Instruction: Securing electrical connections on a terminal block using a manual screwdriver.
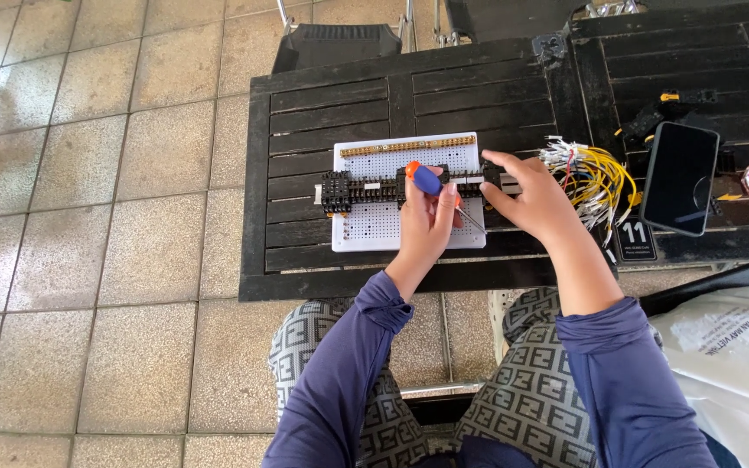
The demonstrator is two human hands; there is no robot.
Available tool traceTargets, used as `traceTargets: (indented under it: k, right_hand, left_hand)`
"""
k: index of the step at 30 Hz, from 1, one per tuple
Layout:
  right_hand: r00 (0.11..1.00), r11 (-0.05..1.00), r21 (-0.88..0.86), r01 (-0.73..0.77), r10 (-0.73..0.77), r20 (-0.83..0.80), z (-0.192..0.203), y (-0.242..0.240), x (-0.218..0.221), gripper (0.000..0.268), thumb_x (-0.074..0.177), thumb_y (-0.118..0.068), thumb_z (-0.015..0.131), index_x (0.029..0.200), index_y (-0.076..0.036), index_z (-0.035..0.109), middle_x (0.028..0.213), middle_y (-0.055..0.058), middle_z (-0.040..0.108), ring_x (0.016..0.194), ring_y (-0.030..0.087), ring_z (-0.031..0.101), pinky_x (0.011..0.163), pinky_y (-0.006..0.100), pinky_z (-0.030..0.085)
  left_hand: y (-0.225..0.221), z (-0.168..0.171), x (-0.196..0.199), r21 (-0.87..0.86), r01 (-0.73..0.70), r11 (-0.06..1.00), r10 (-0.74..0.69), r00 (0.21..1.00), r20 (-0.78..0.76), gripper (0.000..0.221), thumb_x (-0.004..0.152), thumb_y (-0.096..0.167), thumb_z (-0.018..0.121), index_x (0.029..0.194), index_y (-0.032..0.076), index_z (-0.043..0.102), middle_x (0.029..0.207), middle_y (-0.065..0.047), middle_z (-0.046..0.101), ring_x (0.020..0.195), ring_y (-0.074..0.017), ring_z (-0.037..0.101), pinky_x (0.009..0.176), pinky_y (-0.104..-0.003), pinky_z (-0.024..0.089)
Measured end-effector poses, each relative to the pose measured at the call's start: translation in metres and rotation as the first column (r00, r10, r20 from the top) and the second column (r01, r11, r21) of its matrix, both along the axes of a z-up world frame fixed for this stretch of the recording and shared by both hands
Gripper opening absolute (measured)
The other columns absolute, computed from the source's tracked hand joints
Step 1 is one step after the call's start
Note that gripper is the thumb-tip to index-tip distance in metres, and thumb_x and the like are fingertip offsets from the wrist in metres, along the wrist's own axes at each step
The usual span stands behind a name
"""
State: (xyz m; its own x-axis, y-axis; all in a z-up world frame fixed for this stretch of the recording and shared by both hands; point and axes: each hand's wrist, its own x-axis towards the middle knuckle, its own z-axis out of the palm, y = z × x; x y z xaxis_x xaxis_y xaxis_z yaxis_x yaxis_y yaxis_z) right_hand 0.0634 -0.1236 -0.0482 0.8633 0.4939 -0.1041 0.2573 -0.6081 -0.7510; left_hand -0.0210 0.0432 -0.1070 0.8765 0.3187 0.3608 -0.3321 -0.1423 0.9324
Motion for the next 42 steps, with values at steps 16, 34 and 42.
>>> traceTargets:
  k: [16,34,42]
  right_hand:
    - [0.979,0.983,-0.159,-0.087,0.114,0.169,-0.024,0.005,0.005,0.055,0.096,-0.022,0.06,0.149,-0.018,0.047,0.13,0.025,0.053,0.087,0.045,0.072,0.078,0.059,0.06]
    - [0.972,0.97,0.195,-0.141,0.174,-0.161,0.002,-0.025,0.01,0.081,0.083,-0.008,0.073,0.157,-0.013,0.043,0.148,0.03,0.047,0.093,0.031,0.063,0.085,0.045,0.054]
    - [0.886,0.972,-0.084,-0.219,0.234,0.4,-0.04,-0.022,0.014,0.074,0.082,-0.011,0.079,0.151,-0.009,0.053,0.149,0.014,0.054,0.13,0.039,0.056,0.099,0.051,0.053]
  left_hand:
    - [0.0,-0.003,0.001,-0.023,0.023,0.999,-0.024,1.0,-0.012,0.022,0.11,0.023,0.044,0.127,0.011,0.038,0.081,-0.006,0.066,0.058,-0.0115,0.067,0.052,-0.022,0.056]
    - [-0.017,0.001,0.013,0.196,-0.037,0.98,-0.01,0.971,0.237,0.026,0.106,0.014,0.055,0.124,0.006,0.039,0.088,-0.012,0.066,0.063,-0.0184,0.067,0.056,-0.032,0.061]
    - [-0.016,0.007,0.022,0.491,-0.202,0.847,0.022,0.937,0.349,0.029,0.102,0.021,0.061,0.117,0.001,0.046,0.087,-0.009,0.067,0.06,-0.028,0.068,0.055,-0.033,0.059]
